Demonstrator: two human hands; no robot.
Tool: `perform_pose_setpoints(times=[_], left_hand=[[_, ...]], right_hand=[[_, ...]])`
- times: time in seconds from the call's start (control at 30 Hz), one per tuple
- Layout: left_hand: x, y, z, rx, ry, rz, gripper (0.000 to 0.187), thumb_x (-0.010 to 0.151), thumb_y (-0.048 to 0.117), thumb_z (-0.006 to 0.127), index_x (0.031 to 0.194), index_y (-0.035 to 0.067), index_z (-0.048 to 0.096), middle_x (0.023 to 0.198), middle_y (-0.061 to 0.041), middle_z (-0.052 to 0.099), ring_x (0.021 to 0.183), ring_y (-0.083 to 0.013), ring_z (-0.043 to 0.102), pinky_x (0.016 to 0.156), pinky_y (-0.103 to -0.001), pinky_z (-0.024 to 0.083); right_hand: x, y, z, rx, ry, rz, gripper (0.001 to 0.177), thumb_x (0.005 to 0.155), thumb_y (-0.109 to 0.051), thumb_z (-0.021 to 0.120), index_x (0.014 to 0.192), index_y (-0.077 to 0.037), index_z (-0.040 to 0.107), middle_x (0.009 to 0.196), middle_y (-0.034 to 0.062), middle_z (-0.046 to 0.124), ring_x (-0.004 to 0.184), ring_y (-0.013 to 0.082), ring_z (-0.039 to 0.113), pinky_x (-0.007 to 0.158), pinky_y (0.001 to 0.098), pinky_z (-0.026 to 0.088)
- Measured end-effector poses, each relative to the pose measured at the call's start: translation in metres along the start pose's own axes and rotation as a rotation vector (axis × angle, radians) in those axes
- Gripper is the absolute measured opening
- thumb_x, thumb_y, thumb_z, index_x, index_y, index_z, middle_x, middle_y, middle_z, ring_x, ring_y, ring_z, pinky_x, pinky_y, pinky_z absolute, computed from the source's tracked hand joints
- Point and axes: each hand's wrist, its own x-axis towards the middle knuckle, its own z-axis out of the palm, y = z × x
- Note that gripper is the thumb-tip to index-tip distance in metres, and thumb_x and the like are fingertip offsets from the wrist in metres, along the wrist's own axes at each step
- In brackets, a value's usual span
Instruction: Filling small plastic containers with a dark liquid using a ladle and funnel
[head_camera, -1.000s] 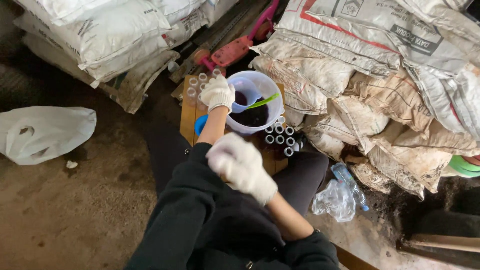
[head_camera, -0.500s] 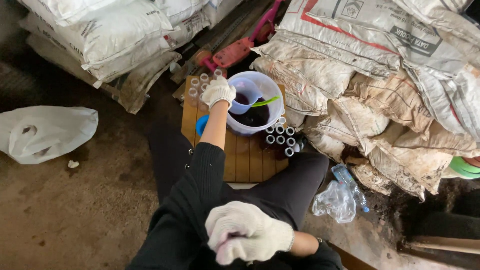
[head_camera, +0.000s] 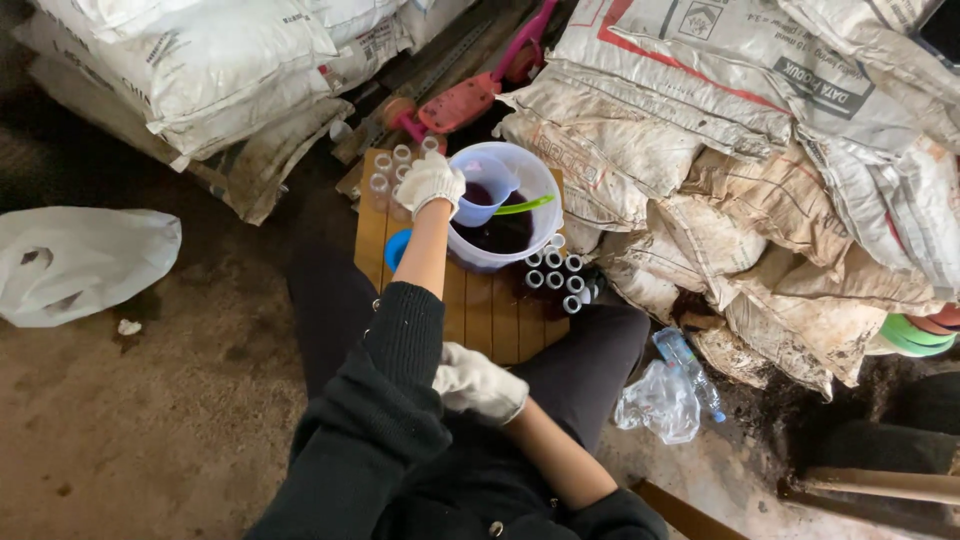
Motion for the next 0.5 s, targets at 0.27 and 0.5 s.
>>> perform_pose_setpoints(times=[0.27,0.5], left_hand=[[-0.002,0.006,-0.018,-0.002,-0.096,-0.043,0.048,0.095,0.053,0.049,0.129,0.019,0.056,0.128,-0.009,0.063,0.122,-0.0333,0.062,0.078,-0.060,0.055],[-0.016,0.005,-0.022,0.019,-0.052,0.021,0.047,0.097,0.053,0.047,0.128,0.019,0.056,0.125,-0.008,0.063,0.117,-0.0333,0.063,0.082,-0.060,0.053]], right_hand=[[-0.002,0.008,0.000,-0.510,-0.283,-0.445,0.015,0.101,-0.006,0.067,0.098,0.005,0.057,0.082,0.0125,0.064,0.079,0.0196,0.070,0.072,0.0224,0.057],[-0.010,0.098,-0.023,1.685,-0.064,1.391,0.061,0.101,-0.009,0.063,0.138,0.022,0.026,0.142,0.0339,0.034,0.132,0.0389,0.044,0.114,0.0437,0.044]])
